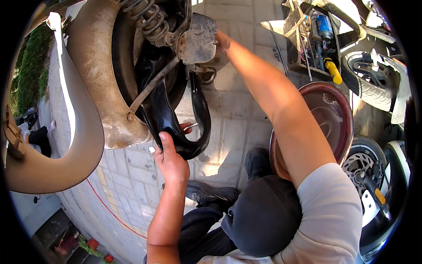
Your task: The person applies a patch to a motorcycle inner tube, presses it down, and then uses a tool to reseat the tube into the tire rim.
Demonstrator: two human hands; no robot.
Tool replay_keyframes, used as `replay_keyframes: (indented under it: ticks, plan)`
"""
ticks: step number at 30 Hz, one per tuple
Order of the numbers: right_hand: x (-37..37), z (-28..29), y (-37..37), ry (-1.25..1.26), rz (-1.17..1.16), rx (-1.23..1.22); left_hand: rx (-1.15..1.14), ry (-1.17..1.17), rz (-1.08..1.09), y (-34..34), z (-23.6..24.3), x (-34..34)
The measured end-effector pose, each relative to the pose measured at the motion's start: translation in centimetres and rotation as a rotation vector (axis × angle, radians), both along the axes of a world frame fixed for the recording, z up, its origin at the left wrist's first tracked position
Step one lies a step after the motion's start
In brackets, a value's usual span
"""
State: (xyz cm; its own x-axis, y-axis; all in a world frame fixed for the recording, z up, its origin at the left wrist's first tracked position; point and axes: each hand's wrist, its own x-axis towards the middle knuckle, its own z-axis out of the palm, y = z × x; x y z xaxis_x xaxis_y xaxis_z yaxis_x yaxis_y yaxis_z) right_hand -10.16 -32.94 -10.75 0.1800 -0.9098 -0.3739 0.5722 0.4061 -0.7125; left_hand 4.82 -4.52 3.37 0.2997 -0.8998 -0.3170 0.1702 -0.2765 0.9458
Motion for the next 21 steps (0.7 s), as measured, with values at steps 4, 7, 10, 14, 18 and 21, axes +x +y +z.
replay_keyframes:
  ticks: [4, 7, 10, 14, 18, 21]
  plan:
    - [-0.9, 1.1, -0.9, 0.068, 0.052, -0.204, 0.011, -0.018, 0.012, 0.2, -0.4, 1.0]
    - [-4.1, 2.7, -4.3, 0.626, -0.152, -0.771, 0.023, 0.035, -0.016, 0.3, -0.7, 1.1]
    - [-3.5, 14.2, -1.4, 0.962, 0.358, -0.822, 0.035, 0.006, 0.006, 0.6, -1.0, 1.9]
    - [-1.3, 15.4, -3.1, 1.532, 0.575, -1.283, 0.044, 0.023, -0.018, 0.3, -1.0, 1.0]
    - [0.2, 14.7, -6.0, 1.465, 0.638, -1.298, 0.053, -0.008, -0.050, 0.2, -0.7, 1.1]
    - [0.9, 16.3, -3.8, 1.253, 0.123, -1.496, 0.080, 0.015, -0.023, 0.4, -1.6, 1.8]
